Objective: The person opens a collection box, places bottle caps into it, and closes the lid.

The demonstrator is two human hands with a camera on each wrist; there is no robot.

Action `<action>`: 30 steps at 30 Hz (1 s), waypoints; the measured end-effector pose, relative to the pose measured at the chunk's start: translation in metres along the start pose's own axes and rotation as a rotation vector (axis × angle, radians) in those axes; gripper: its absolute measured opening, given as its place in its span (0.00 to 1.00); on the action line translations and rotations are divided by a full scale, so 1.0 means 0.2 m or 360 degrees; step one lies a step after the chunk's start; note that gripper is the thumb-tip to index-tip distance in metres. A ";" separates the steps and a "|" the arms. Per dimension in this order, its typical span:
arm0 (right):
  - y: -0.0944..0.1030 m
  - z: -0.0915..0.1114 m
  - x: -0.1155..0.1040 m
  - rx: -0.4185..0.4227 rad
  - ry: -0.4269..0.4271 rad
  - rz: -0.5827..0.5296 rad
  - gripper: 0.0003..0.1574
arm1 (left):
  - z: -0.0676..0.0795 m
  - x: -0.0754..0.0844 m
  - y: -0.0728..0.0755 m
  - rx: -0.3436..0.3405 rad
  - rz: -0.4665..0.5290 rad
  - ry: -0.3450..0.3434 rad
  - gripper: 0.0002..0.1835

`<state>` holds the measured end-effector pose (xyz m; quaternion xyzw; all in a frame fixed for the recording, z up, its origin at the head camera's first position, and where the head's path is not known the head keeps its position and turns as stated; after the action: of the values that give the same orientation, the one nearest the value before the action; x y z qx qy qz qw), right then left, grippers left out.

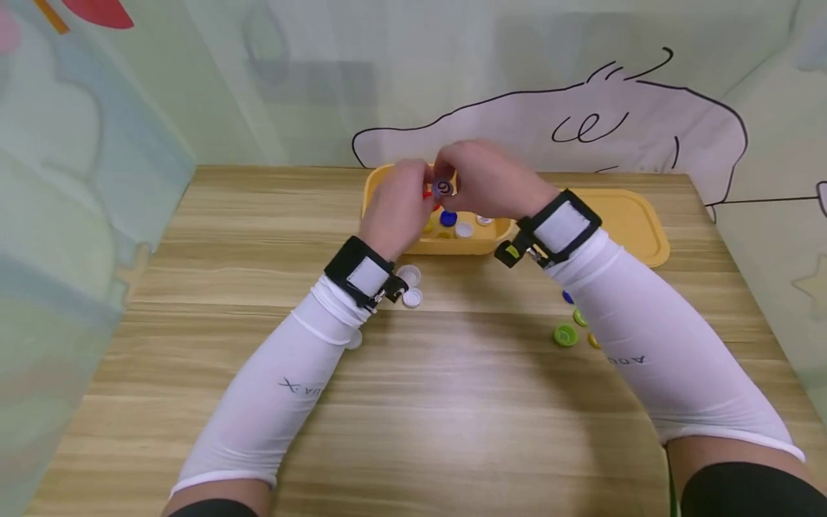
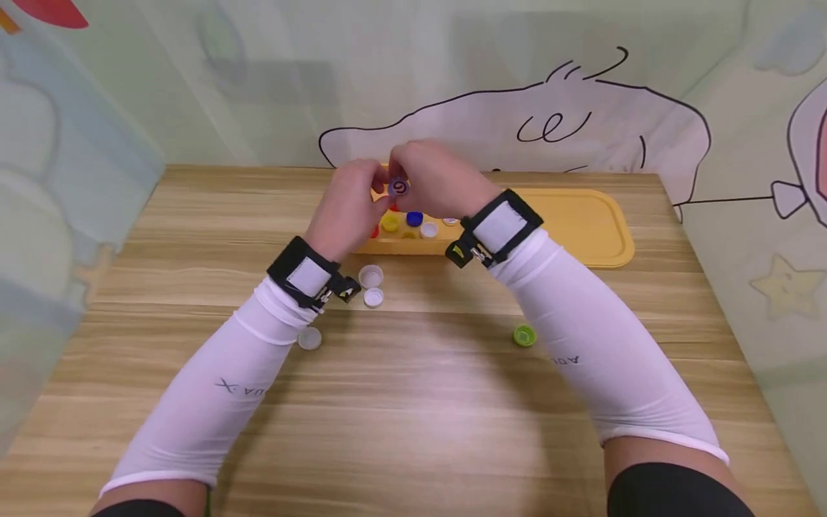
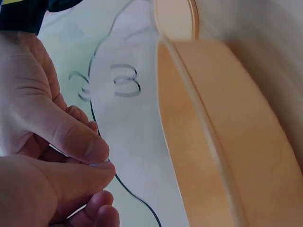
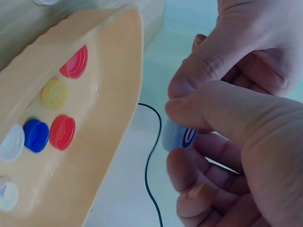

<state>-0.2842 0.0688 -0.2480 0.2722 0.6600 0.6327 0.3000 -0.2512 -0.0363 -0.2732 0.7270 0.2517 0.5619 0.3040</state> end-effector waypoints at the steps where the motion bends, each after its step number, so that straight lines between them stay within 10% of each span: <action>1: -0.01 -0.03 -0.01 -0.0015 -0.0003 -0.0020 0.20 | -0.01 -0.02 0.01 0.0003 -0.0017 0.0010 0.12; 15: -0.24 -0.36 -0.03 -0.0278 -0.0095 -0.0123 0.16 | -0.15 -0.33 0.02 -0.0058 -0.0125 0.0171 0.13; 30: -0.34 -0.41 -0.01 -0.0403 -0.0178 -0.0103 0.26 | -0.22 -0.42 -0.04 -0.0154 -0.0256 0.0231 0.14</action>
<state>-0.3431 0.0089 -0.3149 0.2456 0.5654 0.6848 0.3885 -0.3144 -0.0827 -0.3266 0.6463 0.3032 0.5984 0.3638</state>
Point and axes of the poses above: each hand's wrist, its own z-axis away from the middle knuckle, its own y-axis out of the back of the hand, x = y × z, the point moved 6 cm from there along -z, towards the middle knuckle, and after that the axes turned 12 degrees about z, right-handed, at the moved point
